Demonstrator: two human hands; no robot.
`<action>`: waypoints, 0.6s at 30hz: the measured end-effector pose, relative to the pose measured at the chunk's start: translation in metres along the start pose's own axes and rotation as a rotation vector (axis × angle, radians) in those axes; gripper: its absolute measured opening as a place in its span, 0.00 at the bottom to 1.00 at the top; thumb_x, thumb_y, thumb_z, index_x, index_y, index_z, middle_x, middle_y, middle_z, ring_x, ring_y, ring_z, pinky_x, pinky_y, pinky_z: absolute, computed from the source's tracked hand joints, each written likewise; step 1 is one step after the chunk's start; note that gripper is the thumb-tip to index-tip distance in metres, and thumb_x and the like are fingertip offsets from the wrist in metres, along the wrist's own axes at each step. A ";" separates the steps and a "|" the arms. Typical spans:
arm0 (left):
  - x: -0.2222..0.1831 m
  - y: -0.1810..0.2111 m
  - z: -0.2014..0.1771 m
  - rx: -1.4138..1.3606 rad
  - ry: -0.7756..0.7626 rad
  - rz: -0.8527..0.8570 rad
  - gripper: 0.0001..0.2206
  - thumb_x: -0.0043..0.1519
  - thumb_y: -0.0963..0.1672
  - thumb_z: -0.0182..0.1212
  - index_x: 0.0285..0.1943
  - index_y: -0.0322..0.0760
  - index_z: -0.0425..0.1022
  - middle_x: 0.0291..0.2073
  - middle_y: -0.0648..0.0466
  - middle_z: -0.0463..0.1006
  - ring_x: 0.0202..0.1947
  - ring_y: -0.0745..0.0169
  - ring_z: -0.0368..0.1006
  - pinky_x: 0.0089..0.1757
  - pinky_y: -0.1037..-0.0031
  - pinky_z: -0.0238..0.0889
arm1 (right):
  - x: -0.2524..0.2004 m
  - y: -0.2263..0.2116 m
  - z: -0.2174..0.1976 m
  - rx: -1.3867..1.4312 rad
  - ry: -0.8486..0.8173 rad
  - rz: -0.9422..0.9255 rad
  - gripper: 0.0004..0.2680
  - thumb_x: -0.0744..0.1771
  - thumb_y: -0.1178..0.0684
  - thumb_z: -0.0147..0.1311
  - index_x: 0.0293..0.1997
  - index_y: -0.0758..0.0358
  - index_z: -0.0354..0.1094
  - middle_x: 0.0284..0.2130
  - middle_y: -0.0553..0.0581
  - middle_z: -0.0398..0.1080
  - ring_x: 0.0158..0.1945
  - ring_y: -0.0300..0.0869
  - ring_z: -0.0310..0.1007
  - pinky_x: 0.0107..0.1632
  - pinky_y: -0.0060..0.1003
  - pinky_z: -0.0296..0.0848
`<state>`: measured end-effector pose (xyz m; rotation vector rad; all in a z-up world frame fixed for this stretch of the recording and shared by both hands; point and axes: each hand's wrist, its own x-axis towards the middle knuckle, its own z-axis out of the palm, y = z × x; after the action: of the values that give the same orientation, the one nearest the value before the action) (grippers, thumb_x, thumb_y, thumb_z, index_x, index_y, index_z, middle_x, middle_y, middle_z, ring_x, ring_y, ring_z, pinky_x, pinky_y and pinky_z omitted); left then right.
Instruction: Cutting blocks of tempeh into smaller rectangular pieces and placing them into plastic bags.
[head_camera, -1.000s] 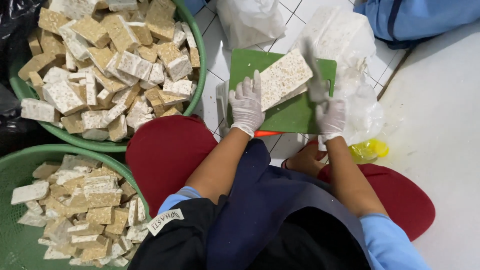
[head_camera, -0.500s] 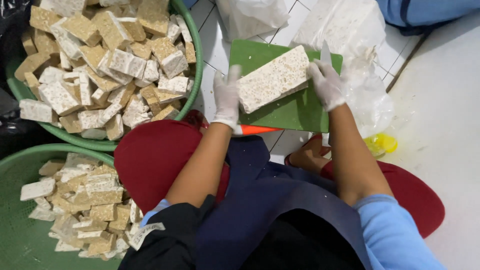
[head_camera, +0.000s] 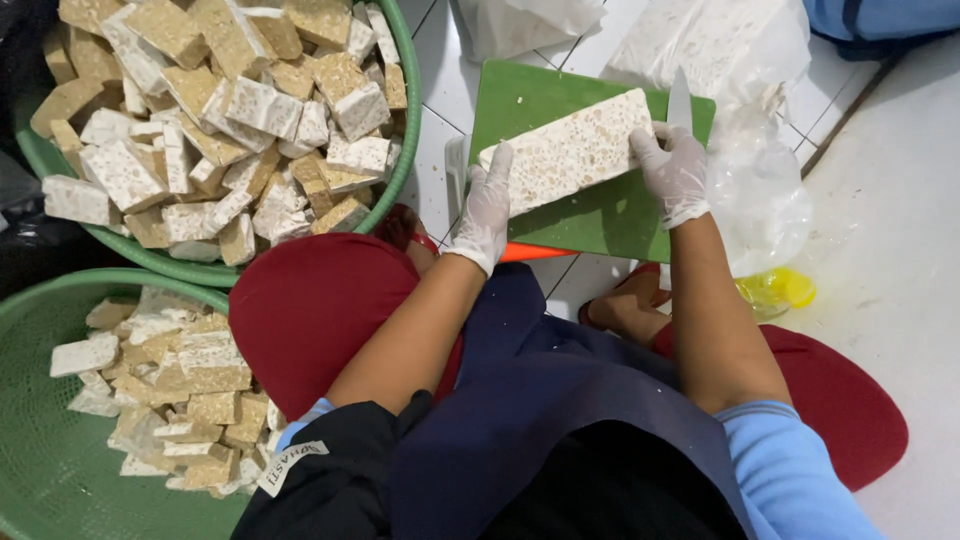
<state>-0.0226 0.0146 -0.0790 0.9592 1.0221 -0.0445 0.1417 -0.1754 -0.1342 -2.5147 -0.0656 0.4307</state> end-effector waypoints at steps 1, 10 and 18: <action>0.001 0.000 0.001 -0.001 0.002 0.000 0.49 0.54 0.63 0.49 0.73 0.32 0.32 0.70 0.34 0.36 0.71 0.37 0.31 0.66 0.51 0.22 | -0.001 -0.001 0.001 0.000 -0.002 -0.001 0.16 0.63 0.30 0.58 0.46 0.46 0.72 0.38 0.53 0.73 0.50 0.49 0.70 0.53 0.43 0.67; 0.031 -0.036 -0.003 0.172 0.040 -0.041 0.48 0.54 0.66 0.43 0.75 0.38 0.33 0.70 0.35 0.40 0.70 0.31 0.33 0.63 0.44 0.20 | -0.011 -0.012 -0.002 0.055 -0.003 0.027 0.16 0.63 0.33 0.59 0.47 0.50 0.71 0.40 0.57 0.73 0.51 0.51 0.69 0.53 0.46 0.67; 0.023 -0.024 -0.001 0.213 0.061 -0.031 0.45 0.56 0.65 0.40 0.74 0.36 0.37 0.69 0.33 0.45 0.70 0.31 0.38 0.64 0.45 0.25 | -0.028 -0.026 -0.005 0.079 -0.017 -0.054 0.16 0.66 0.36 0.55 0.51 0.55 0.70 0.45 0.62 0.71 0.54 0.55 0.66 0.57 0.48 0.65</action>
<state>-0.0209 0.0091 -0.1120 1.1439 1.1034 -0.1534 0.1180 -0.1604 -0.1078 -2.4258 -0.1203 0.4246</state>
